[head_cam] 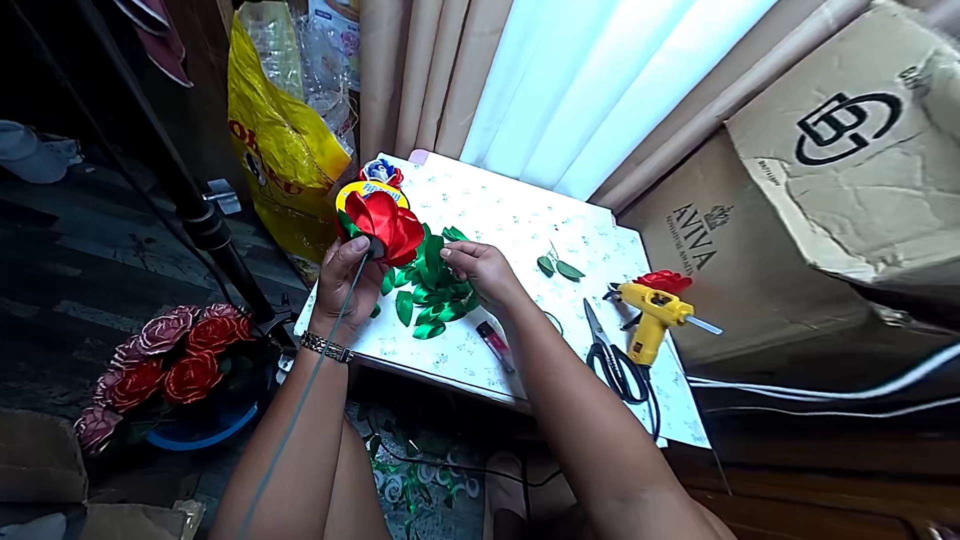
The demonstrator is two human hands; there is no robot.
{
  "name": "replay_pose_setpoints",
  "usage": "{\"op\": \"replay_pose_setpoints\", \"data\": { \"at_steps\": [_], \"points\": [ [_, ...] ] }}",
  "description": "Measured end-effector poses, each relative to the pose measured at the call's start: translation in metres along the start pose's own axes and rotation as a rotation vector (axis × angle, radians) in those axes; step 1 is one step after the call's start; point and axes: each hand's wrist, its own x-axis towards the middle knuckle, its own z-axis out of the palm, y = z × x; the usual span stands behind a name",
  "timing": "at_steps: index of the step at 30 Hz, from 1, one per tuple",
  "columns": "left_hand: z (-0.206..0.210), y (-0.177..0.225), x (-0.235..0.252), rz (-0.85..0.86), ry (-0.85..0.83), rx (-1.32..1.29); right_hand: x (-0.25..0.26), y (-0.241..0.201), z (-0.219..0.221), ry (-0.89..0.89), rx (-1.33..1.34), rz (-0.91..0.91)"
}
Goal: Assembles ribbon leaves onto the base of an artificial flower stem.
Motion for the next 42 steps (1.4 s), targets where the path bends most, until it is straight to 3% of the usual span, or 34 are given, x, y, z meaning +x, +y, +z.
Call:
{"op": "replay_pose_setpoints", "data": {
  "at_steps": [8,14,17,22,28,34,42],
  "points": [
    [0.022,-0.033,0.009,-0.130,-0.073,-0.094,-0.026,0.003,-0.045,0.133,0.218,0.046],
    [0.036,-0.045,-0.002,-0.278,-0.187,-0.061,-0.051,0.004,-0.070,-0.104,0.560,-0.121],
    [0.042,-0.055,-0.004,-0.345,-0.222,-0.108,-0.072,0.004,-0.081,-0.120,0.404,-0.181],
    [0.052,-0.067,-0.006,-0.380,-0.266,-0.055,-0.097,-0.002,-0.103,-0.125,0.050,-0.109],
    [0.060,-0.086,-0.008,-0.451,-0.435,0.092,-0.111,0.008,-0.119,0.037,-0.253,-0.077],
    [0.086,-0.099,-0.016,-0.521,-0.512,0.222,-0.122,0.013,-0.128,0.088,-0.166,-0.039],
    [0.083,-0.112,-0.017,-0.508,-0.628,0.188,-0.140,0.009,-0.132,0.074,-0.197,0.032]
  ]
}}
